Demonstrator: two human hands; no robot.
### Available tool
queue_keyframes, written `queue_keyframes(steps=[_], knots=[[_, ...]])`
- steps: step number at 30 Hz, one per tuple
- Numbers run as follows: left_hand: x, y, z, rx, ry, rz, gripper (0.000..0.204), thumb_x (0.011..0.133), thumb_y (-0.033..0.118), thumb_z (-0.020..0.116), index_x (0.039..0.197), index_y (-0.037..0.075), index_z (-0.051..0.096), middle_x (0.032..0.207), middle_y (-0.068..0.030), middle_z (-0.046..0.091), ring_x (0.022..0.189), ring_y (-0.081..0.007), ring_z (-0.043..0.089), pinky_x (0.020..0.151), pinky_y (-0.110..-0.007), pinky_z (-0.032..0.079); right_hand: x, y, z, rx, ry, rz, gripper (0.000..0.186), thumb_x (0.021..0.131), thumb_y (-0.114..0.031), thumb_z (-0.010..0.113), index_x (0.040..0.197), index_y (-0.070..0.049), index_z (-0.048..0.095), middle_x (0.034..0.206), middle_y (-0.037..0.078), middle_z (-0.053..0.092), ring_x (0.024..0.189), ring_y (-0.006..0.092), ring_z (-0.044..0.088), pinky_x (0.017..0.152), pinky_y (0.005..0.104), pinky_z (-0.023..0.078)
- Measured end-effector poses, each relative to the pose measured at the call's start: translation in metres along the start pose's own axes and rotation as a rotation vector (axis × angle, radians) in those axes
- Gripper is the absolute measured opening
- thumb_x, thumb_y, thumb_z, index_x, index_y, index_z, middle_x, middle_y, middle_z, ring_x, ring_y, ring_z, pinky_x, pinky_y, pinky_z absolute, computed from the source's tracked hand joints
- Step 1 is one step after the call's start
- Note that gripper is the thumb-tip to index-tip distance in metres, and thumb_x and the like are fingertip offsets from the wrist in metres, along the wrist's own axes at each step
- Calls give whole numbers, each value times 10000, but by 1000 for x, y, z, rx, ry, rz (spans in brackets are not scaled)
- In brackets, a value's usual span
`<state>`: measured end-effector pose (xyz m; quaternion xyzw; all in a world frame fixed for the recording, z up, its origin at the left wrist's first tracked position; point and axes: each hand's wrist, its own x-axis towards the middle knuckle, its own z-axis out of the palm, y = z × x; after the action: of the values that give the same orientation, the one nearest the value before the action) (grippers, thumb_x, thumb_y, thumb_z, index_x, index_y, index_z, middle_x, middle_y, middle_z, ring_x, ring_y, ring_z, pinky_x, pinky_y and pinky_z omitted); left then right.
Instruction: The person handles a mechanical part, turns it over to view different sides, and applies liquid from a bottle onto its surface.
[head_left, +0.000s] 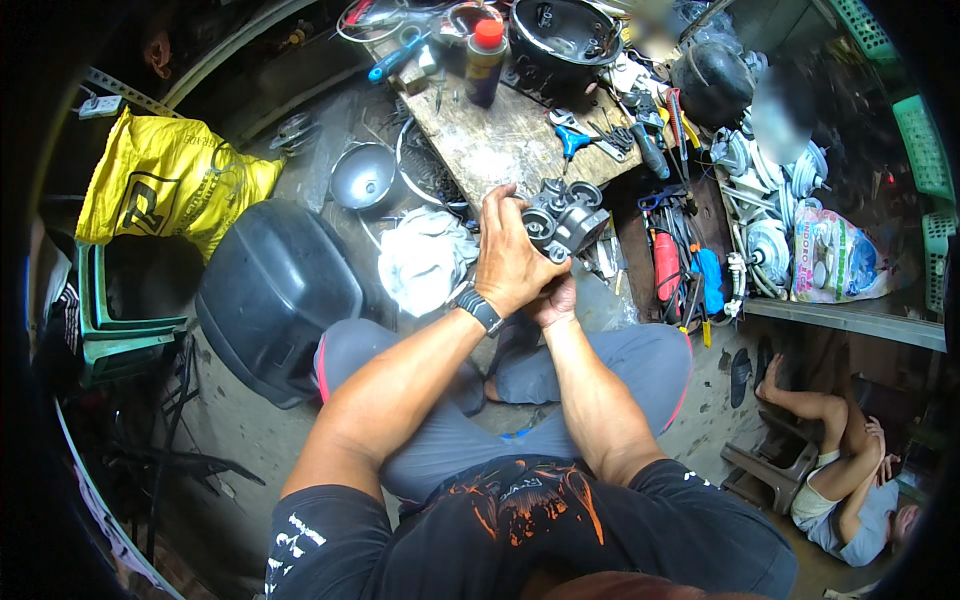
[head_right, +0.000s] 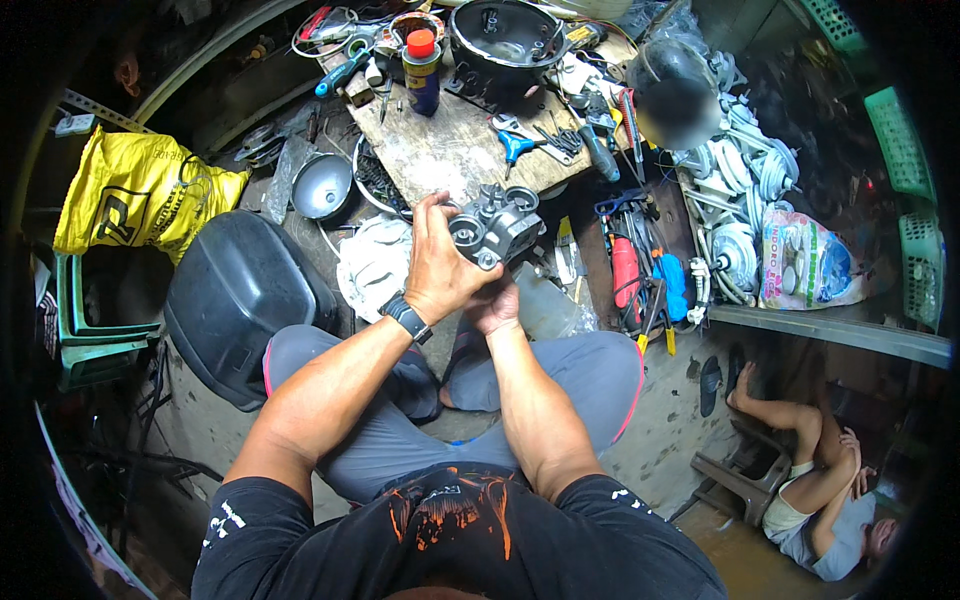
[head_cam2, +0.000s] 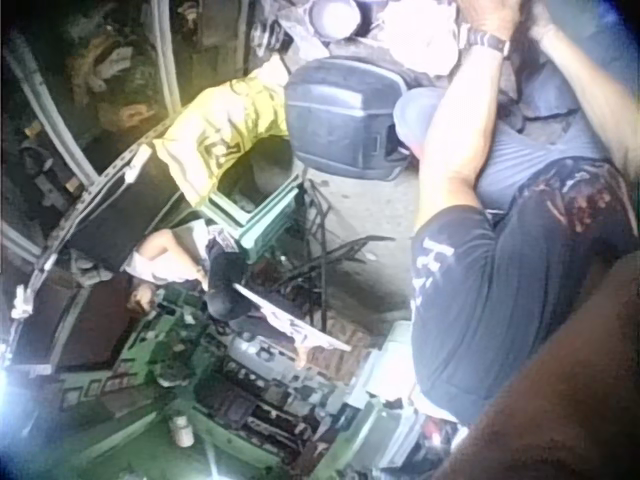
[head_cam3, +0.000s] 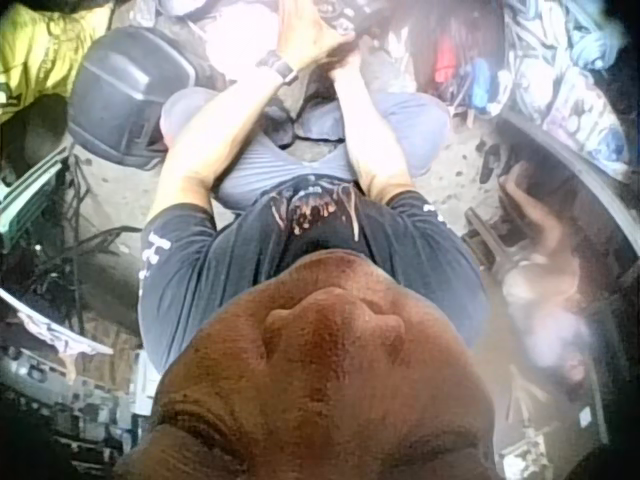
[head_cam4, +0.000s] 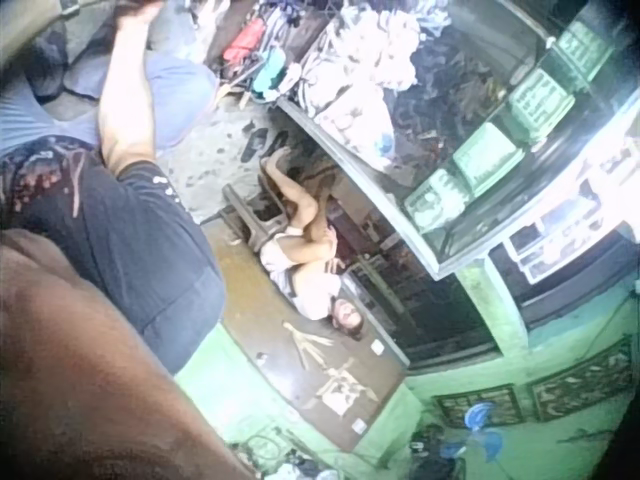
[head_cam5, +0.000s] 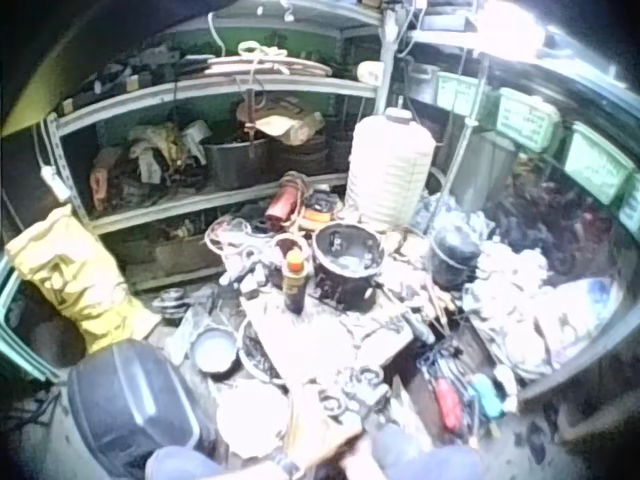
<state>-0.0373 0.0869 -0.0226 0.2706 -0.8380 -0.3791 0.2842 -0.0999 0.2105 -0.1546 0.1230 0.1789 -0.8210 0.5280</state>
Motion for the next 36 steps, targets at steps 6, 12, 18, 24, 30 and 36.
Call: queue_keyframes(steps=[6, 12, 18, 24, 30, 36], knots=[[14, -6, -2, -161, -10, -103, 901, 561, 257, 896, 1262, -82, 443, 1317, -264, 502, 1253, -410, 519, 1102, -442, 438, 2, -11, -17, -7, -109, -58, 484, 893, -227, 793, 1344, -133, 648, 1353, 22, 674, 1326, 187, 557, 1224, 440, 317], [16, 16, -52, -282, 53, 10, 888, 557, 268, 932, 1263, -5, 467, 1340, -213, 547, 1233, -316, 577, 1050, -400, 483, -2, -26, 50, -24, -167, 292, 618, 950, -692, 560, 1210, -144, 678, 947, 18, 737, 453, 125, 526, 373, 242, 449], [22, 35, -92, -455, 170, 413, 1041, 504, 561, 1001, 1242, 28, 494, 1367, -219, 536, 1276, -346, 550, 1084, -442, 457, -12, -45, 149, -328, -331, 85, 759, 923, -407, 728, 1541, -86, 425, 1551, 115, 496, 1436, 260, 466, 1204, 467, 381], [22, 37, -120, -408, 232, 488, 1040, 503, 554, 1008, 1254, 48, 498, 1346, -203, 540, 1272, -337, 547, 1094, -439, 446, -17, -67, 190, -623, -500, 164, 1060, 660, -239, 974, 1548, -124, 407, 1484, 77, 552, 1361, 261, 547, 1144, 454, 472], [21, 31, -111, -441, 208, 478, 1019, 525, 546, 999, 1259, 41, 505, 1332, -183, 546, 1300, -367, 535, 1100, -463, 445, -7, -58, 156, -430, -420, 223, 762, 903, -444, 754, 1535, -153, 444, 1501, 76, 552, 1360, 264, 551, 1152, 480, 446], [18, 30, -107, -374, 156, 484, 1000, 544, 546, 989, 1263, 36, 516, 1283, -170, 540, 1320, -382, 520, 1100, -480, 443, 2, -57, 168, -283, -418, 374, 647, 1015, -473, 573, 1504, -63, 473, 1479, 134, 572, 1325, 281, 579, 1105, 474, 493]])
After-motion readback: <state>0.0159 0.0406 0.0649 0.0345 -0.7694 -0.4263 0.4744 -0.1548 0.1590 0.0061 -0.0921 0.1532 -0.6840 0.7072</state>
